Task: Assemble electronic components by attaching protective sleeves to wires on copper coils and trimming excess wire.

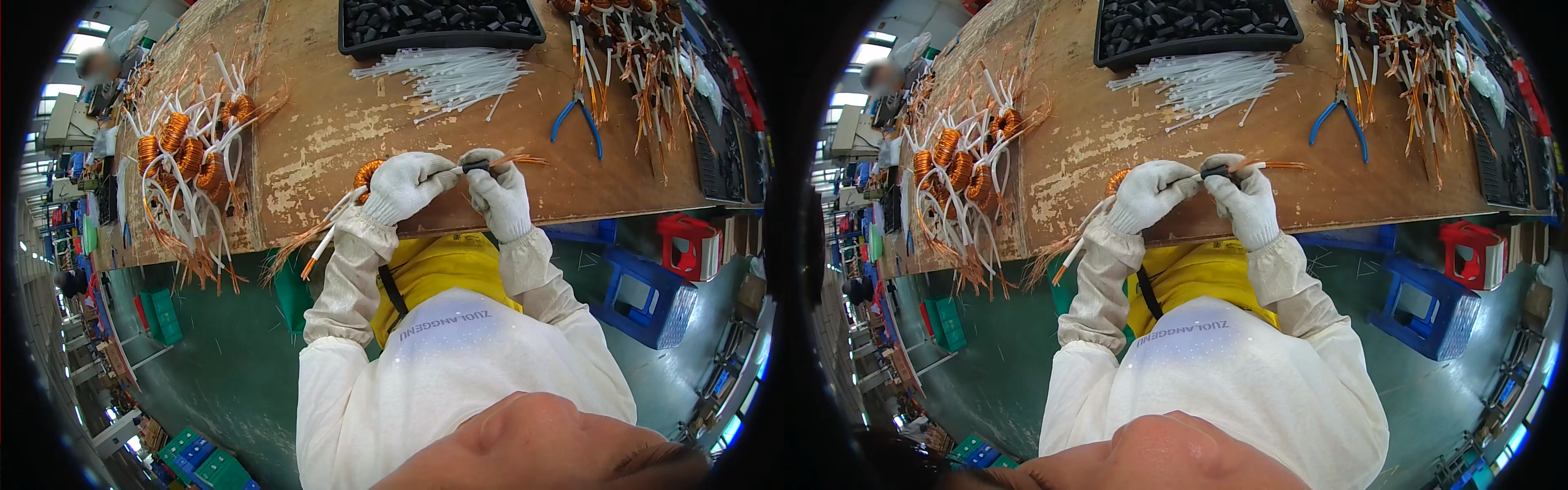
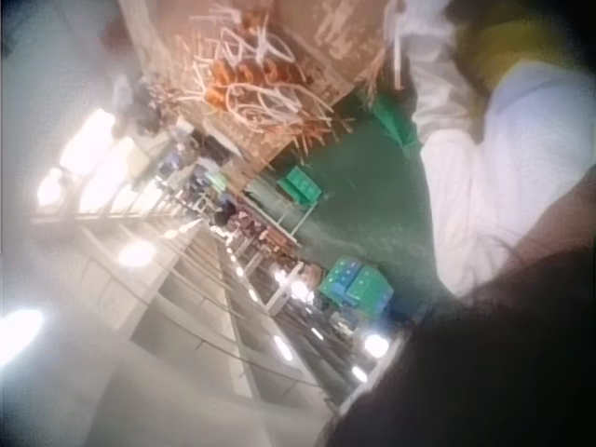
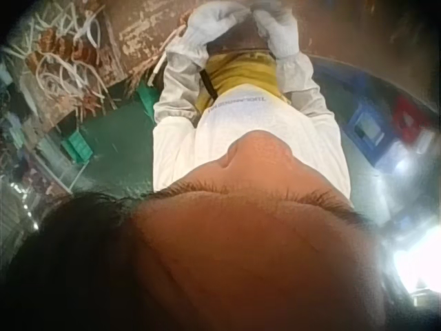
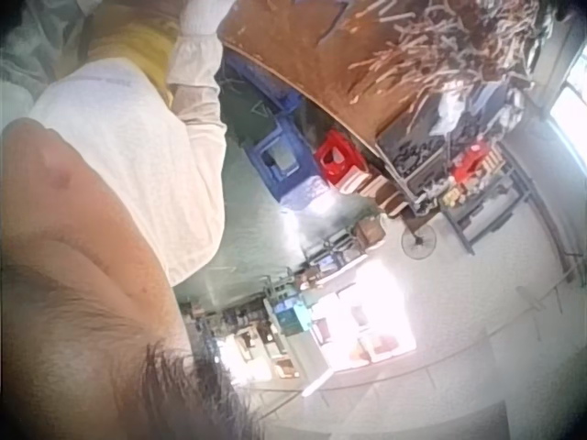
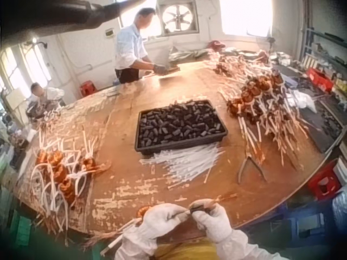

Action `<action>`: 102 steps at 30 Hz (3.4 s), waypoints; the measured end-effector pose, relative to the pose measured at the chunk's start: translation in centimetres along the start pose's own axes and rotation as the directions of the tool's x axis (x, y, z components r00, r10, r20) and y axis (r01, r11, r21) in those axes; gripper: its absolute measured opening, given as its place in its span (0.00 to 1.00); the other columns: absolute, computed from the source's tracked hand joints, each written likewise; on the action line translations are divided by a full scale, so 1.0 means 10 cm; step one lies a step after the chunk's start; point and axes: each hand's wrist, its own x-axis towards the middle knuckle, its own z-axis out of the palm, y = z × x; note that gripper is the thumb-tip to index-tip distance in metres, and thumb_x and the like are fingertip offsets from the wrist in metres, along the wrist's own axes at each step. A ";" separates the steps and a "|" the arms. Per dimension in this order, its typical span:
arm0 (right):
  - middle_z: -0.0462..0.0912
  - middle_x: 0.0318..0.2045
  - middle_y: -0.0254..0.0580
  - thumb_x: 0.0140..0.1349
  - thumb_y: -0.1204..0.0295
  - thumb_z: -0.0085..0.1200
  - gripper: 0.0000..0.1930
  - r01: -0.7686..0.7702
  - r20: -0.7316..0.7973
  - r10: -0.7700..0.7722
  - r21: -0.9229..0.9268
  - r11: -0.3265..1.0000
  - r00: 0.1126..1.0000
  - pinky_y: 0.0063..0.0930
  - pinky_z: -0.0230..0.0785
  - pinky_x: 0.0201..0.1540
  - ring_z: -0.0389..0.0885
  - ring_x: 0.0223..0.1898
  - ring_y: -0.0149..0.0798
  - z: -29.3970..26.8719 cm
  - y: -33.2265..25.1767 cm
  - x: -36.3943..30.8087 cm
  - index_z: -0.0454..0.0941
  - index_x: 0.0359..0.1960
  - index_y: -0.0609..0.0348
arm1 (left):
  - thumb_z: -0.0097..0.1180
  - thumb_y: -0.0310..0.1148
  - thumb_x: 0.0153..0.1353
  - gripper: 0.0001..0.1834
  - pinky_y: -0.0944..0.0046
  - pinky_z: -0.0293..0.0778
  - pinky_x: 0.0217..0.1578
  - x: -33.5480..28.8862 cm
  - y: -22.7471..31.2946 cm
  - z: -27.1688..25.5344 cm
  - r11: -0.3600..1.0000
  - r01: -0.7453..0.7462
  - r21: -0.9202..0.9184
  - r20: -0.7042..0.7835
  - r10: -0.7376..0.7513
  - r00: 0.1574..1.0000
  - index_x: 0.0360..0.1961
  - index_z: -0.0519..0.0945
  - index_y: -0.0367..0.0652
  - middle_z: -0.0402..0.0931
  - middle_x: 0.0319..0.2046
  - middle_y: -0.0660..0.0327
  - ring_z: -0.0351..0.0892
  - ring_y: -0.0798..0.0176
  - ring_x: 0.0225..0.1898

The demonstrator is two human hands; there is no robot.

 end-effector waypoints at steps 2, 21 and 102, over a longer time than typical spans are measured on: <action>0.82 0.31 0.31 0.67 0.73 0.61 0.13 0.006 -0.012 -0.006 -0.032 0.999 1.000 0.17 0.61 0.24 0.69 0.22 0.20 0.03 -0.01 0.04 0.80 0.52 0.59 | 0.65 0.37 0.65 0.13 0.61 0.80 0.40 0.01 0.02 -0.01 1.000 -0.002 -0.019 0.013 0.002 1.000 0.44 0.88 0.39 0.88 0.36 0.54 0.87 0.57 0.37; 0.80 0.30 0.31 0.67 0.71 0.62 0.13 0.009 -0.071 -0.012 -0.044 0.999 0.997 0.15 0.58 0.20 0.67 0.19 0.19 0.05 -0.08 0.05 0.77 0.50 0.60 | 0.61 0.46 0.67 0.17 0.58 0.80 0.43 0.03 0.04 0.03 0.994 0.107 0.031 0.025 -0.108 0.994 0.47 0.88 0.46 0.88 0.40 0.55 0.87 0.51 0.41; 0.77 0.61 0.50 0.74 0.56 0.50 0.26 0.278 0.225 -0.181 -0.544 0.792 0.957 0.38 0.68 0.66 0.75 0.62 0.47 -0.09 1.06 0.36 0.69 0.65 0.59 | 0.68 0.29 0.56 0.02 0.57 0.79 0.39 0.70 0.71 0.58 0.871 -0.387 0.303 -0.318 0.475 0.820 0.30 0.87 0.44 0.85 0.31 0.61 0.85 0.55 0.34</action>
